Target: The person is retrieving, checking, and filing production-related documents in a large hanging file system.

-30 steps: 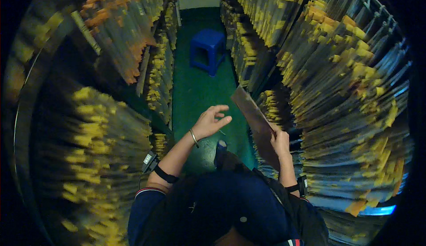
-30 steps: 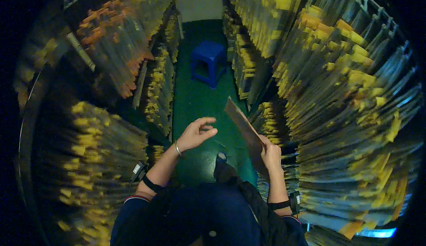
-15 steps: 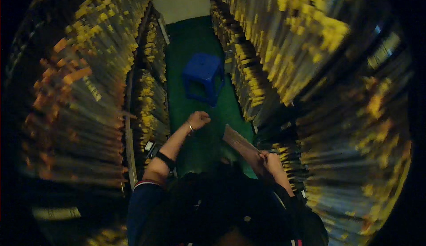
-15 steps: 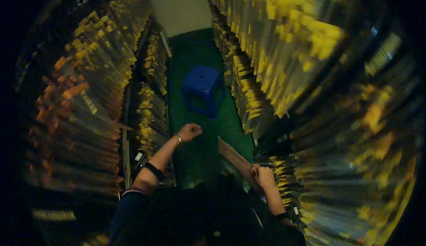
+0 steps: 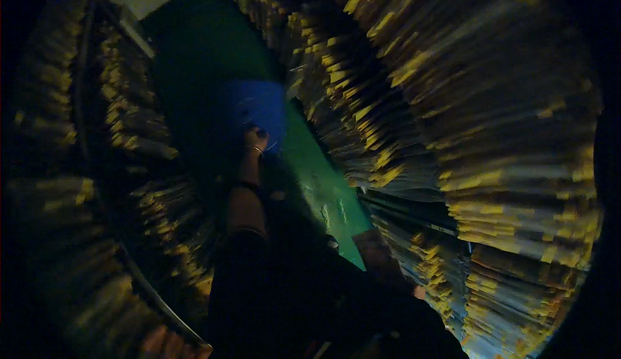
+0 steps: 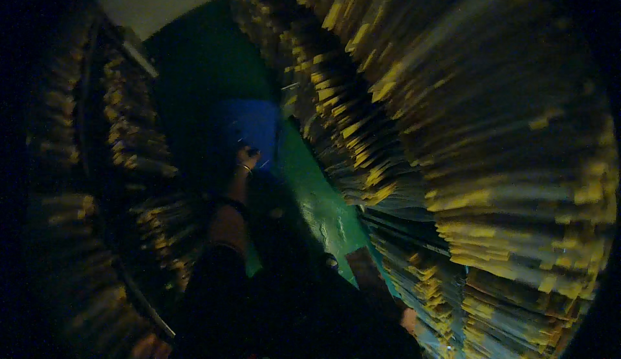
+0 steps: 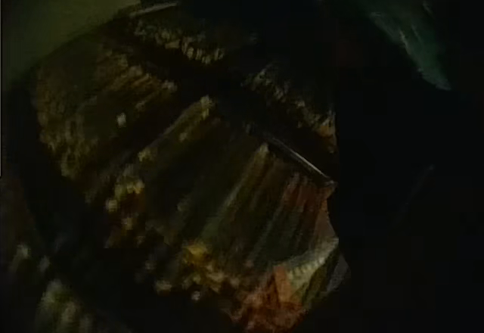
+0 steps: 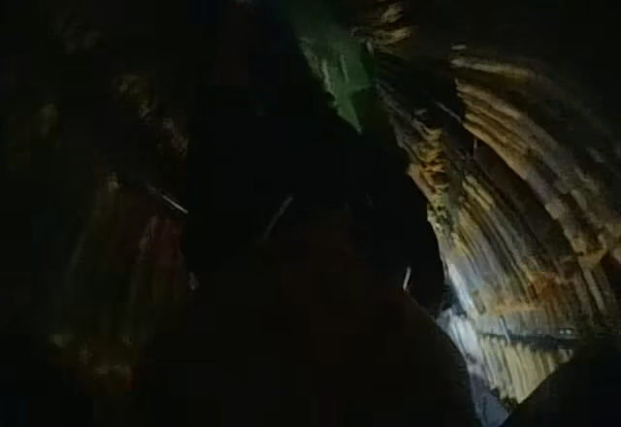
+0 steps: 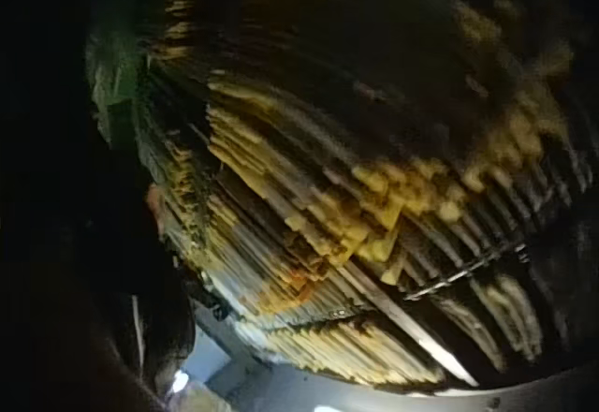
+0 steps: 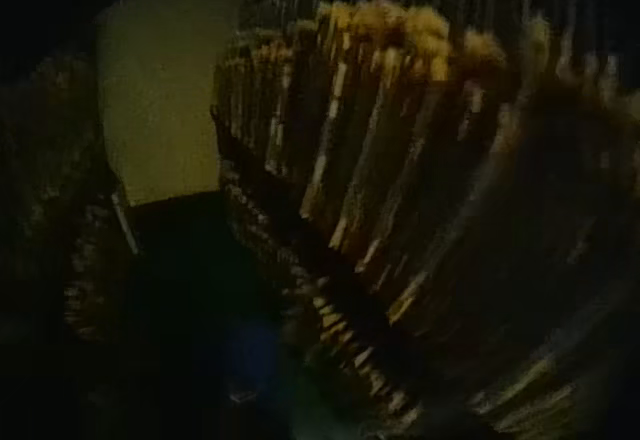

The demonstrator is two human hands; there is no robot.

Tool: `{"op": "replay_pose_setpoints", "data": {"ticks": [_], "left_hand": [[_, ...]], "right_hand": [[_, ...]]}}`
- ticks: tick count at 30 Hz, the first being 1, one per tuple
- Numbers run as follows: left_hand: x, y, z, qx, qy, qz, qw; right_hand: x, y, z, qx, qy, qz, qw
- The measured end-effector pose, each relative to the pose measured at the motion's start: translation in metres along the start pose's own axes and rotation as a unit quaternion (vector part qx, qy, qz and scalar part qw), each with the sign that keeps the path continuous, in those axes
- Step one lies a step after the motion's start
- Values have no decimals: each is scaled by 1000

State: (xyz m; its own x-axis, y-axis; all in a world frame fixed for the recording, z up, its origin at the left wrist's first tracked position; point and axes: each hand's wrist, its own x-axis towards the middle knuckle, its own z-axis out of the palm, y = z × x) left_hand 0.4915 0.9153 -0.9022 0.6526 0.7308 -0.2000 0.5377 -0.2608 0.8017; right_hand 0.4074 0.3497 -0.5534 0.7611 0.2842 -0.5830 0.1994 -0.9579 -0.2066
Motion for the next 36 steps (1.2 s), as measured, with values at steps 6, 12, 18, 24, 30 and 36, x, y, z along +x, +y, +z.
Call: {"op": "replay_pose_setpoints", "data": {"ticks": [6, 12, 18, 24, 30, 36], "left_hand": [[90, 11, 41, 126, -146, 33, 981], [84, -25, 34, 290, -191, 88, 934], [-21, 9, 6, 113, -213, -33, 970], [-142, 133, 58, 87, -340, -178, 919], [-190, 27, 71, 224, -502, 438, 711], [-319, 129, 183, 60, -543, -328, 771]], "right_hand": [[-1, -49, 3, 20, 15, 105, 994], [-16, -29, 3, 53, 7, 96, 994], [-65, 35, 17, 104, 40, 53, 992], [-145, 141, 61, 175, 49, 158, 971], [-205, 235, 152, 219, 85, 149, 961], [-230, 202, 163, 213, 119, 253, 936]]}}
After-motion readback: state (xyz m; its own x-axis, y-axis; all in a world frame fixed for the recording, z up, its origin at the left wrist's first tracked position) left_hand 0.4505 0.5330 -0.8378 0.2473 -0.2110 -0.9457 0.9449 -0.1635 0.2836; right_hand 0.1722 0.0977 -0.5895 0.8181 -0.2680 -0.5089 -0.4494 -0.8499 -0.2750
